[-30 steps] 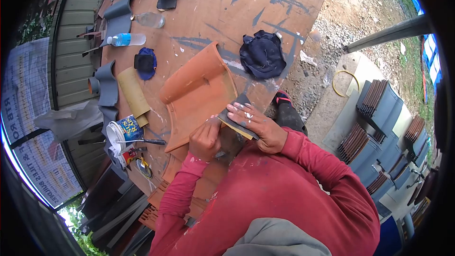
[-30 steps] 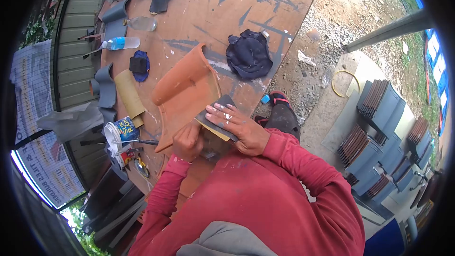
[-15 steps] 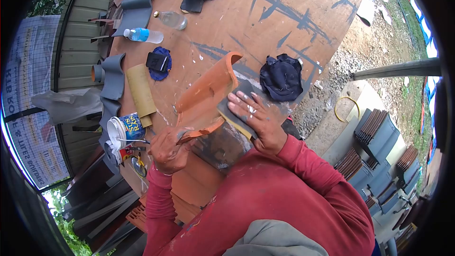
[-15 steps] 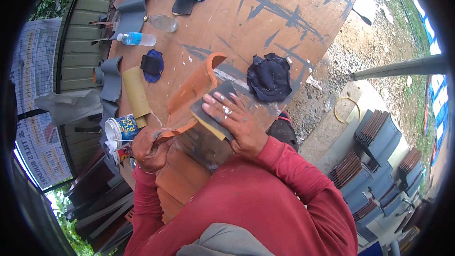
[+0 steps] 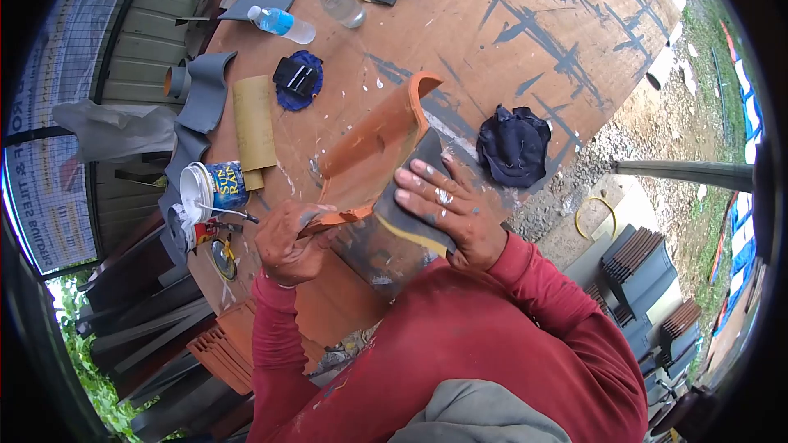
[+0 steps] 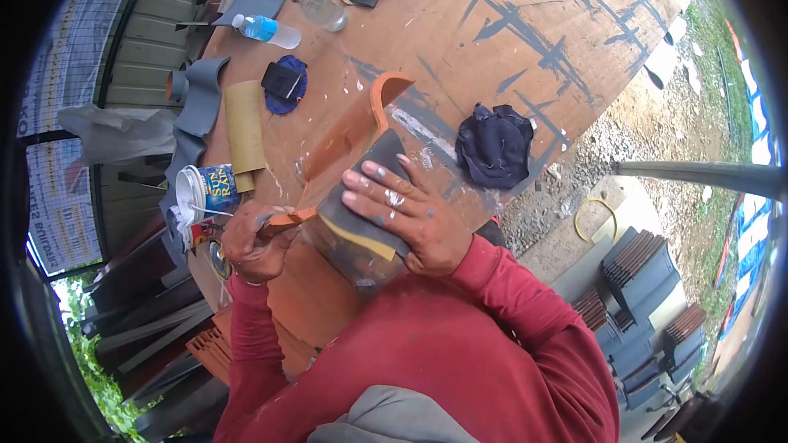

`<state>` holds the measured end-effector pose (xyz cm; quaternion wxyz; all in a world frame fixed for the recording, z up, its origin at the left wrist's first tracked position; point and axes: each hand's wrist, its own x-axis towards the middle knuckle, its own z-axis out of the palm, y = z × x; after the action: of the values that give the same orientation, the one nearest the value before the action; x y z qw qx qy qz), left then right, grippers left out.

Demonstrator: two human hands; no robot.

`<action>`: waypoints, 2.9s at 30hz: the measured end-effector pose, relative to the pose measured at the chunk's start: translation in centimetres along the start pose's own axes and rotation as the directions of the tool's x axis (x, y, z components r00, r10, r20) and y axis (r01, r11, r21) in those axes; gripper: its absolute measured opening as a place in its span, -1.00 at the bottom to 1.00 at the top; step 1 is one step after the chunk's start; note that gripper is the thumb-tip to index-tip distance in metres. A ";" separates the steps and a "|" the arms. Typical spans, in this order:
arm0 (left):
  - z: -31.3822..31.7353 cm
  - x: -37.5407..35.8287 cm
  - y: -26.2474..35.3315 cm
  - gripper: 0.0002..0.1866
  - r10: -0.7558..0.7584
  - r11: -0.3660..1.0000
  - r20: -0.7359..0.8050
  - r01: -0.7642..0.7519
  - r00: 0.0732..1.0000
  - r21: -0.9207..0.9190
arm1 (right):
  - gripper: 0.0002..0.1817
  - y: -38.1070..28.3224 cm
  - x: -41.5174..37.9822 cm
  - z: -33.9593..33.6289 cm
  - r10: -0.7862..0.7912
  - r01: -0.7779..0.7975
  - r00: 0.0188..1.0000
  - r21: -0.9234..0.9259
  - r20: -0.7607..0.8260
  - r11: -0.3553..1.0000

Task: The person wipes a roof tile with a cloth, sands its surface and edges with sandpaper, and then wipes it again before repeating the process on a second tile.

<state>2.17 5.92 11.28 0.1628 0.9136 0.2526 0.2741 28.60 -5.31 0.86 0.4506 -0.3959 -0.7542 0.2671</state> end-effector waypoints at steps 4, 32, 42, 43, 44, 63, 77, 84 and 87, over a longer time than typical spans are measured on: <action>0.0 -0.7 0.0 -0.63 -0.047 0.999 -0.031 0.048 0.998 0.011 | -0.18 0.3 1.5 -0.6 0.202 -0.204 0.958 0.008 -0.205 0.979; -0.4 7.6 -2.0 -0.52 -0.146 0.989 -0.005 0.146 0.989 -0.031 | -0.27 8.6 6.0 -2.2 0.107 -0.089 0.937 0.069 -0.332 0.994; 0.6 6.0 -1.5 -0.61 -0.051 0.999 -0.003 0.051 0.999 -0.015 | -0.37 12.7 1.1 -4.9 0.261 -0.393 0.896 -0.372 -0.358 0.841; 1.4 5.6 -1.4 -0.61 -0.027 1.000 -0.033 0.027 0.999 -0.013 | -0.35 13.5 0.6 -6.6 0.277 -0.468 0.847 -0.390 -0.453 0.793; 1.8 5.3 -0.7 -0.61 -0.038 0.999 -0.046 0.037 0.998 -0.014 | -0.30 14.7 0.1 -7.8 0.209 -0.532 0.777 -0.442 -0.594 0.722; 23.6 -12.3 6.0 -0.68 0.131 0.976 0.231 -0.167 0.964 0.143 | -0.53 21.7 -12.5 -5.9 0.218 -0.342 0.937 -0.836 -0.271 0.429; 17.9 -16.9 6.9 -0.70 -0.137 0.978 0.106 0.151 0.985 -0.143 | -0.56 8.1 4.6 16.9 -0.107 0.156 0.974 -0.249 0.198 0.956; 13.9 -28.6 7.0 -0.74 -0.655 0.753 -0.207 0.603 0.727 -0.264 | -0.45 7.5 0.8 19.8 0.085 0.131 0.775 -0.290 0.626 0.948; 13.8 -30.4 6.7 -0.81 -0.781 0.624 -0.258 0.708 0.568 -0.331 | -0.59 6.6 0.6 13.0 0.370 -0.160 0.409 -0.334 0.834 0.929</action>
<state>-9.31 -18.48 -9.53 0.2977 0.6292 0.6139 0.3723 19.16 -1.79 -9.72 -0.0993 -0.3566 -0.8265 0.4241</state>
